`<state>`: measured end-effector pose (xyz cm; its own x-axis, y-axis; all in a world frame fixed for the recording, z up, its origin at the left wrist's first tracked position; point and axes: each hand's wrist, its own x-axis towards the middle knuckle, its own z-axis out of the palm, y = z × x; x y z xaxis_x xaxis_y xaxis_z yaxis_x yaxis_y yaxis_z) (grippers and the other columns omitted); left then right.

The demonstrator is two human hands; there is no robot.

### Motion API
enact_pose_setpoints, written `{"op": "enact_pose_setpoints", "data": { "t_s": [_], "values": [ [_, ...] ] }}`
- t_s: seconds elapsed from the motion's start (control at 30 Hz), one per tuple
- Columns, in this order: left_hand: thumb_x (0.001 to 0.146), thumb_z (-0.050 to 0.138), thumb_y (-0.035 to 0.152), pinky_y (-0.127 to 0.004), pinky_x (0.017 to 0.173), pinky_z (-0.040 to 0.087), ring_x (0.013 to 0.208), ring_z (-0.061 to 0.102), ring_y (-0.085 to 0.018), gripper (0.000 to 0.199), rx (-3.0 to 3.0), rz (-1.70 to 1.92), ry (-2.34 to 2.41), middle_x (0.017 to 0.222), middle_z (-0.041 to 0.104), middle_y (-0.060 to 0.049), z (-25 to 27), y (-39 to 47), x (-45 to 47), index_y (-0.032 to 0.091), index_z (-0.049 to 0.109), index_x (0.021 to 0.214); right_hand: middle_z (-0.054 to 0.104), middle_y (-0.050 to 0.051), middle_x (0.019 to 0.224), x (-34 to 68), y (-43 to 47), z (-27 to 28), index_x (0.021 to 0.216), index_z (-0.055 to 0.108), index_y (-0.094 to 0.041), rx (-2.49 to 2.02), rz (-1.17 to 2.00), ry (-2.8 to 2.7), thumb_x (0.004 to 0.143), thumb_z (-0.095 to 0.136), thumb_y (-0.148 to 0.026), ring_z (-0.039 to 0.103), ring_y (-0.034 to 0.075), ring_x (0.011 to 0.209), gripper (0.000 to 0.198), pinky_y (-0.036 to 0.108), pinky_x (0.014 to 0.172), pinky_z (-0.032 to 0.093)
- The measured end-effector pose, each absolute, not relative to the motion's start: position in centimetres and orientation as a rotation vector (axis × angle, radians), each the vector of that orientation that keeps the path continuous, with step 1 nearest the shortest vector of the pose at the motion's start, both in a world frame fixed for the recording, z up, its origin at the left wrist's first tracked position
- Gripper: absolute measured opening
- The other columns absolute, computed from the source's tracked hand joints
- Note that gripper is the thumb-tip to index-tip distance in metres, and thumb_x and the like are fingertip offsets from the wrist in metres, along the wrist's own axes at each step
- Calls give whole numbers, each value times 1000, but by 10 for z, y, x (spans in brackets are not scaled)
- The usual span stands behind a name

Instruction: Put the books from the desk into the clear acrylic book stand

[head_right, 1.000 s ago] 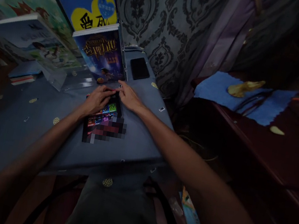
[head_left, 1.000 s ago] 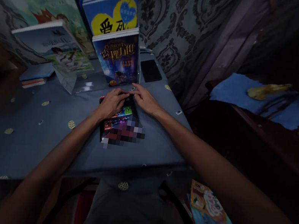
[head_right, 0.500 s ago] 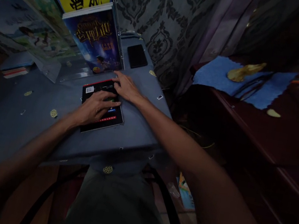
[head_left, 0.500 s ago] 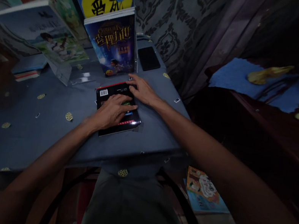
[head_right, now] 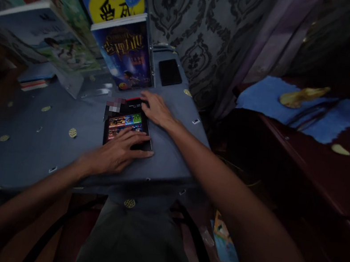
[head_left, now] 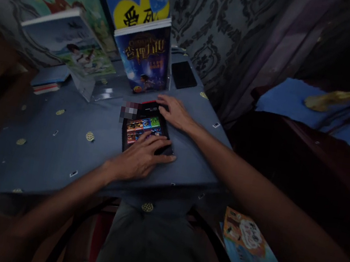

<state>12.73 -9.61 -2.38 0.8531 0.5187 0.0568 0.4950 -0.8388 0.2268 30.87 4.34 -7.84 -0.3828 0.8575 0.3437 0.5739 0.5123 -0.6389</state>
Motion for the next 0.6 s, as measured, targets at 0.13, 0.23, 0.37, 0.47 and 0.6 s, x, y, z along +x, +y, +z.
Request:
{"op": "enact_pose_setpoints", "data": {
  "t_s": [0.13,0.23,0.37,0.47,0.6],
  "values": [
    [96,47,14,-47,114,39,134,50,-21,45,2686,279,707,142,57,-4,-21,-77,114,36,60,134,70,12,128,308,40,-80,136,54,-13,-1142,462,-2148,90,48,-22,59,28,123,48,48,108,44],
    [100,39,17,-43,107,46,125,57,-20,43,2594,452,934,134,62,-7,-24,-40,92,29,56,137,69,13,129,307,39,-81,136,56,-13,-1156,412,-2186,91,48,-26,59,30,122,48,49,106,44],
    [97,44,18,-45,104,47,115,60,-24,37,2594,490,1405,124,66,-11,-40,8,60,17,61,131,67,16,130,305,37,-81,136,56,-12,-1199,339,-2234,92,47,-29,57,32,123,49,52,107,43],
    [98,46,20,-43,103,47,114,60,-23,33,2592,512,1443,120,66,-9,-52,24,48,19,64,125,65,15,132,303,35,-77,134,59,-15,-1234,254,-2289,92,46,-29,54,33,127,46,55,107,42],
    [99,46,23,-42,103,45,114,59,-23,31,2579,573,1446,119,66,-8,-62,26,46,22,67,122,70,14,123,297,17,-68,127,66,-18,-1213,186,-2367,92,46,-26,59,33,119,41,55,104,44]
  ]
}}
